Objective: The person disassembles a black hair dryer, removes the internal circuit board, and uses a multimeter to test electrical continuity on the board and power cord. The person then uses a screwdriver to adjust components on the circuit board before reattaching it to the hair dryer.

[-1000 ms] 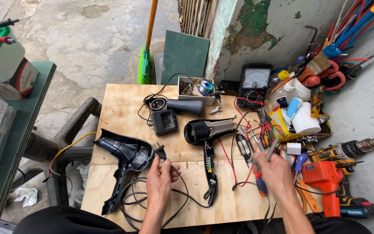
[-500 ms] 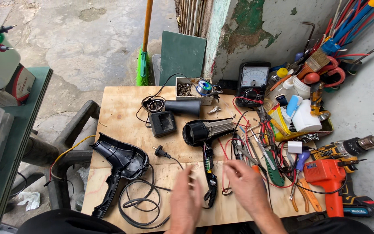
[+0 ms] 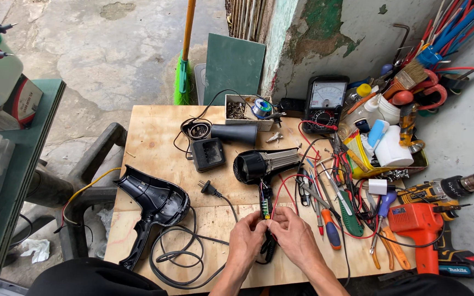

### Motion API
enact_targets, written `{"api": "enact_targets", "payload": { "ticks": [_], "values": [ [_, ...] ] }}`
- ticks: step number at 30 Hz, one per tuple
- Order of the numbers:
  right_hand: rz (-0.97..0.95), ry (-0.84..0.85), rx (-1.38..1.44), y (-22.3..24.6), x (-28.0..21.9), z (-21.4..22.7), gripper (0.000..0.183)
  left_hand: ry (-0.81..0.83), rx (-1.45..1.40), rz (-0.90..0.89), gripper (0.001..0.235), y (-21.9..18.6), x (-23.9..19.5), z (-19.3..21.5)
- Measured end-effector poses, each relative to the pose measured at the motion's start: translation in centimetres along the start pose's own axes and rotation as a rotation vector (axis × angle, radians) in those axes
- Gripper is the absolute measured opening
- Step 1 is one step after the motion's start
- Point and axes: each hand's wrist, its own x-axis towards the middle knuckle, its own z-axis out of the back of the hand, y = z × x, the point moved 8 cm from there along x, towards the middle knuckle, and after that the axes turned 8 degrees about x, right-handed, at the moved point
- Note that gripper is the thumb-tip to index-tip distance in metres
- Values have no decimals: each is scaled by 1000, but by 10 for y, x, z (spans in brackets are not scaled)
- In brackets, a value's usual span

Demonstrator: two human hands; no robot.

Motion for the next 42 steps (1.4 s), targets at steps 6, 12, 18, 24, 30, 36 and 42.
{"api": "enact_targets", "payload": {
  "ticks": [6, 12, 18, 24, 30, 36, 42],
  "values": [
    [111, -41, 143, -9, 11, -2, 32, -10, -30, 44, 35, 2, 3, 1],
    [109, -59, 132, -7, 3, 5, 39, 73, -451, 61, 26, 16, 9, -14],
    [121, -70, 83, 0, 1, 8, 35, 130, -602, -7, 24, 22, 16, -20],
    [132, -73, 123, -3, 8, 8, 33, 133, -638, -24, 24, 22, 16, -20],
    [118, -65, 216, -10, 15, 4, 35, 118, -645, -4, 23, 22, 14, -20],
    [117, -74, 237, -3, 14, 2, 34, 114, -632, 8, 20, 20, 11, -16],
    [116, -103, 272, -11, 21, 7, 37, 127, -630, 4, 21, 24, 15, -19]
  ]
}}
